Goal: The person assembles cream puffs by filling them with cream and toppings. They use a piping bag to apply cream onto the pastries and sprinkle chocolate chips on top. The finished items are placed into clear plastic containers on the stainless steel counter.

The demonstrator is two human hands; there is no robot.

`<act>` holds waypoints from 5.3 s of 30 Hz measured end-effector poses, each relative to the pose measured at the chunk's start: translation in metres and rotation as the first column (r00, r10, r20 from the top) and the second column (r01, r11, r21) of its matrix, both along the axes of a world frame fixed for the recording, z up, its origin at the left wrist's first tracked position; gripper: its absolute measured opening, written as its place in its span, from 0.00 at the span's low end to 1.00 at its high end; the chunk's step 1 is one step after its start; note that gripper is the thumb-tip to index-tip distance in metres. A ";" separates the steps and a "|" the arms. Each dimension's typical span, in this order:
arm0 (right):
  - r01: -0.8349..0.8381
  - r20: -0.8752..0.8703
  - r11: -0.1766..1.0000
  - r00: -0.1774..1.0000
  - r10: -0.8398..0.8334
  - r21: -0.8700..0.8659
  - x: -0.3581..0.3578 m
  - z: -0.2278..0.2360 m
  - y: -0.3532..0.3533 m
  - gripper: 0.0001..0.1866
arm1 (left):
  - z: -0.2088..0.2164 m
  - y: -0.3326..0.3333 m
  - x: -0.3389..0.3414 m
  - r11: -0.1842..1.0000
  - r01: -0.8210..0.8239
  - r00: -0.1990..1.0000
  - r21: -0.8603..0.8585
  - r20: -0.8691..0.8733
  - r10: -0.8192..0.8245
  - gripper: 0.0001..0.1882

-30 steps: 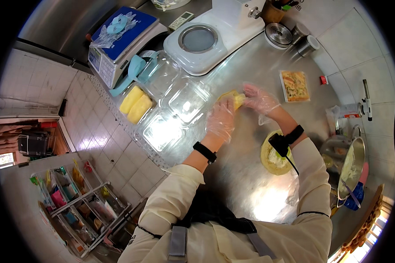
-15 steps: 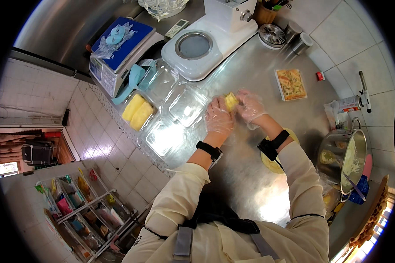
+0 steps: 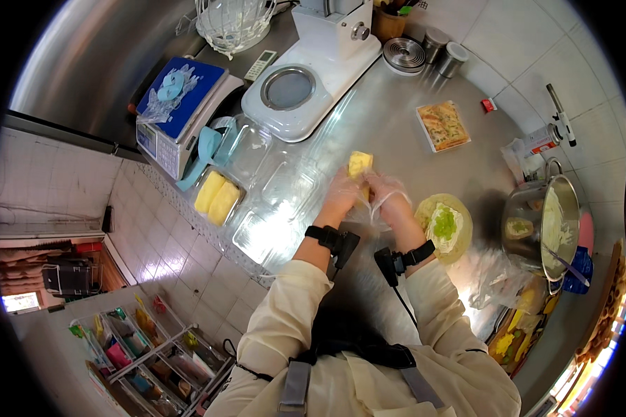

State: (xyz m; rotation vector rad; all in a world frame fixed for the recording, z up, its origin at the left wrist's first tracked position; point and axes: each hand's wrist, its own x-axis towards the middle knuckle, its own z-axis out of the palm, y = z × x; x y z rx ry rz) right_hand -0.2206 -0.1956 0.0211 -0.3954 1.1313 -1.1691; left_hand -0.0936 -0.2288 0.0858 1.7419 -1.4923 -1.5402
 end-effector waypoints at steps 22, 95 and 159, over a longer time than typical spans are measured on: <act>-0.151 0.579 0.988 0.802 0.146 -0.039 0.223 0.081 0.088 0.21 | 0.043 0.134 0.302 0.953 -0.134 0.987 -0.272 -0.123 0.104 0.22; -0.511 -0.955 0.809 -0.213 0.208 0.290 0.277 0.061 0.051 0.32 | 0.011 0.074 0.302 0.399 0.916 0.270 -0.048 0.809 -0.522 0.38; -0.575 -0.854 0.809 0.355 0.382 0.122 -0.208 0.026 0.076 0.17 | 0.035 0.246 0.137 0.907 -0.329 0.923 -0.261 -0.291 0.251 0.11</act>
